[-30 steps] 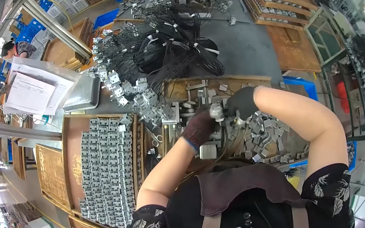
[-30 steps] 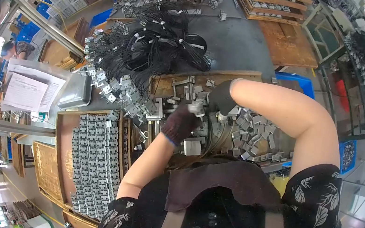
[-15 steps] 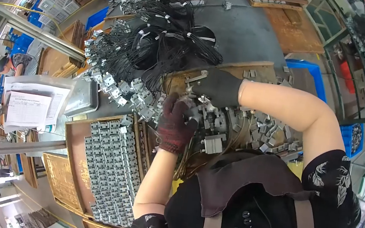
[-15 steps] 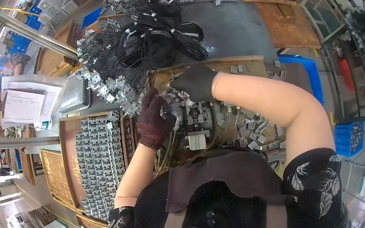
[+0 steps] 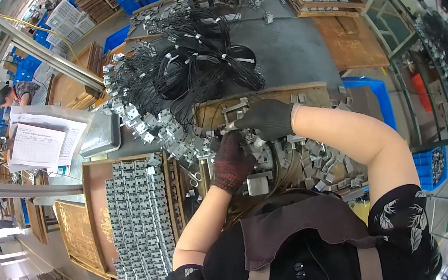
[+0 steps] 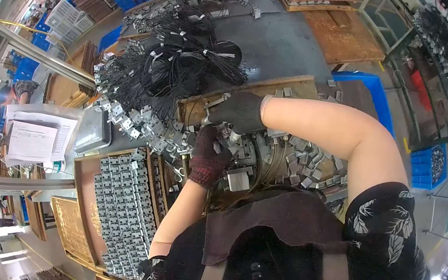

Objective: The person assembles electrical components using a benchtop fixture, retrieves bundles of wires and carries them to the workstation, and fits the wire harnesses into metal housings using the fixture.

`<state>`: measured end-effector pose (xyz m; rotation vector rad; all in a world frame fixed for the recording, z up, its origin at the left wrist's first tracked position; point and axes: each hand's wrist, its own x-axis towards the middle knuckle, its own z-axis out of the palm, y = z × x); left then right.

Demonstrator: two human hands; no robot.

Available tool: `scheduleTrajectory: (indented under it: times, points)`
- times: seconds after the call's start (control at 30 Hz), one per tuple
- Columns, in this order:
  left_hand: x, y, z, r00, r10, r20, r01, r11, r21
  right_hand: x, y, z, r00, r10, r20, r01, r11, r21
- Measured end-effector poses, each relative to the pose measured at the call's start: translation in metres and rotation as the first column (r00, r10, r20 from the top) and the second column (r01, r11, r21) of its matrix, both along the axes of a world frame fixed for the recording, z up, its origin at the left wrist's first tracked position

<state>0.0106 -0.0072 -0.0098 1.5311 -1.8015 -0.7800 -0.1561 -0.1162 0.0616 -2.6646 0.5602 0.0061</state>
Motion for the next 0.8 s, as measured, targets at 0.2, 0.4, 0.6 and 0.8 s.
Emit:
scheduleTrajectory:
  times: [0.2,0.4,0.6,0.8]
  points:
    - [0.004,-0.005,-0.037,0.955,0.065,-0.288,-0.098,0.99,-0.103,0.01,-0.007,-0.01,1.0,0.014,-0.001,-0.014,0.999,-0.047]
    - [-0.001,-0.014,0.002,0.749,0.266,-0.607,-0.058,0.939,0.34,0.035,0.008,-0.011,0.988,-0.083,-0.131,0.066,0.989,-0.131]
    - [0.001,-0.019,-0.024,0.644,0.422,-0.638,0.063,0.802,0.594,0.025,0.011,-0.009,0.995,-0.083,-0.061,0.068,0.974,-0.216]
    - [-0.002,-0.01,-0.023,0.579,0.42,-0.699,0.128,0.8,0.587,-0.011,0.026,-0.023,0.978,-0.157,0.14,0.19,0.945,-0.268]
